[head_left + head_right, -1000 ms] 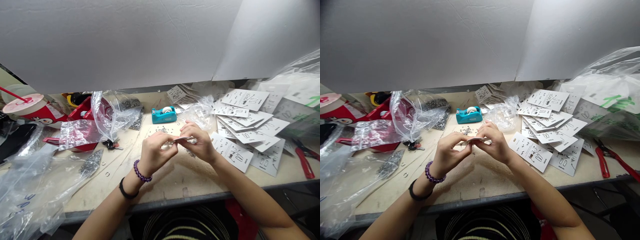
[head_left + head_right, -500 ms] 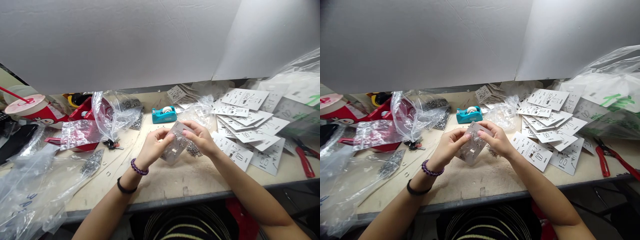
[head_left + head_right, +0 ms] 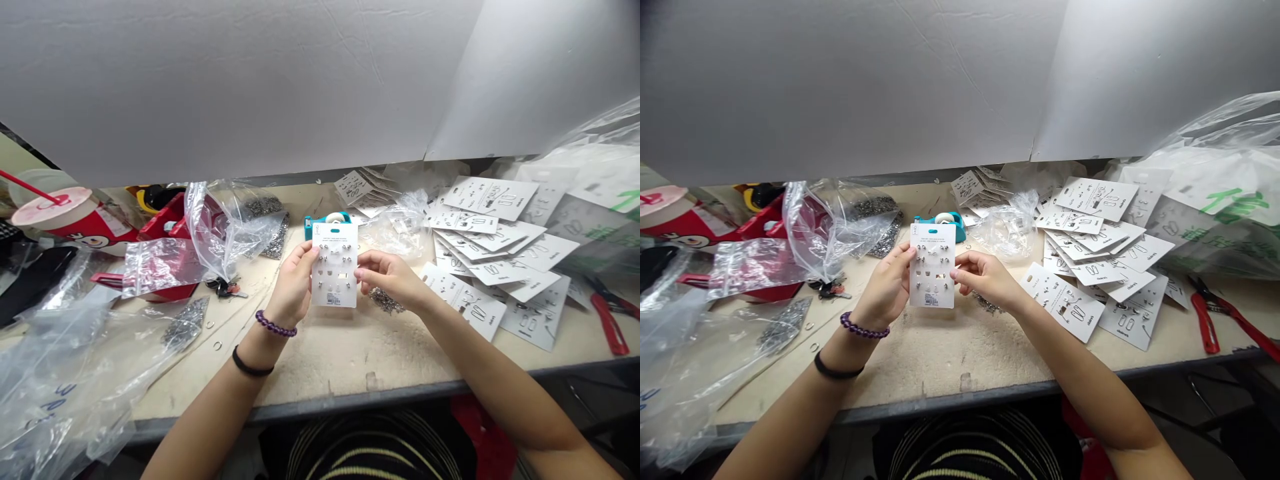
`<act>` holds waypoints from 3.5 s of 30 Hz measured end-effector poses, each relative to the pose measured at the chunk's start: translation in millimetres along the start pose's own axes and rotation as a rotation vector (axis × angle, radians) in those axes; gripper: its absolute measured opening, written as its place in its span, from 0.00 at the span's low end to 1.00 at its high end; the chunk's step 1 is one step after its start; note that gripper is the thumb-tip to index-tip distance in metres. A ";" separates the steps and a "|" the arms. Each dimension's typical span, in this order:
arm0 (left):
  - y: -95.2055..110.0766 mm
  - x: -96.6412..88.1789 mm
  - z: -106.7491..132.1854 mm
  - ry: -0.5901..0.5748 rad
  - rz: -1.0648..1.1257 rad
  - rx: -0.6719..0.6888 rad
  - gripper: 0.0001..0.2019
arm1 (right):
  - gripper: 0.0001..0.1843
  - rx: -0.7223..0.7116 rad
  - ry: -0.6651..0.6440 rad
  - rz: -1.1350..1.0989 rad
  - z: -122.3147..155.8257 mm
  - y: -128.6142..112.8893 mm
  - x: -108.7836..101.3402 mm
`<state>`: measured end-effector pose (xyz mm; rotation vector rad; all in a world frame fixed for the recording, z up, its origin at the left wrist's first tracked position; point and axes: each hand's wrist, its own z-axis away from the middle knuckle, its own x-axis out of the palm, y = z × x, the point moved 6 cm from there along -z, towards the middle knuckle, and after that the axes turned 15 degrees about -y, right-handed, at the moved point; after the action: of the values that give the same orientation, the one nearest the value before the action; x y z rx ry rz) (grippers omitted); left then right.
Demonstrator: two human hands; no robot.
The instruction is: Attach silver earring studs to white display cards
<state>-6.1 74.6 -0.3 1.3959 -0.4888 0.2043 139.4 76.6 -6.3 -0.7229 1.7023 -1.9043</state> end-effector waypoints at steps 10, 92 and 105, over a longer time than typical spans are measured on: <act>4.9 8.5 4.1 -0.125 -0.275 0.071 0.23 | 0.07 -0.057 0.034 0.066 1.4 -3.9 0.8; 12.8 -0.4 3.6 -0.118 -0.500 0.079 0.19 | 0.10 -0.206 0.281 -0.141 8.4 -4.0 -14.1; 15.7 -6.7 2.4 -0.065 -0.402 0.098 0.11 | 0.14 -0.238 0.196 -0.032 8.3 -11.0 -9.9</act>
<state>-19.0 76.1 10.9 1.5689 -0.2447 -0.1452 152.3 78.2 4.6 -0.6710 2.0770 -1.8648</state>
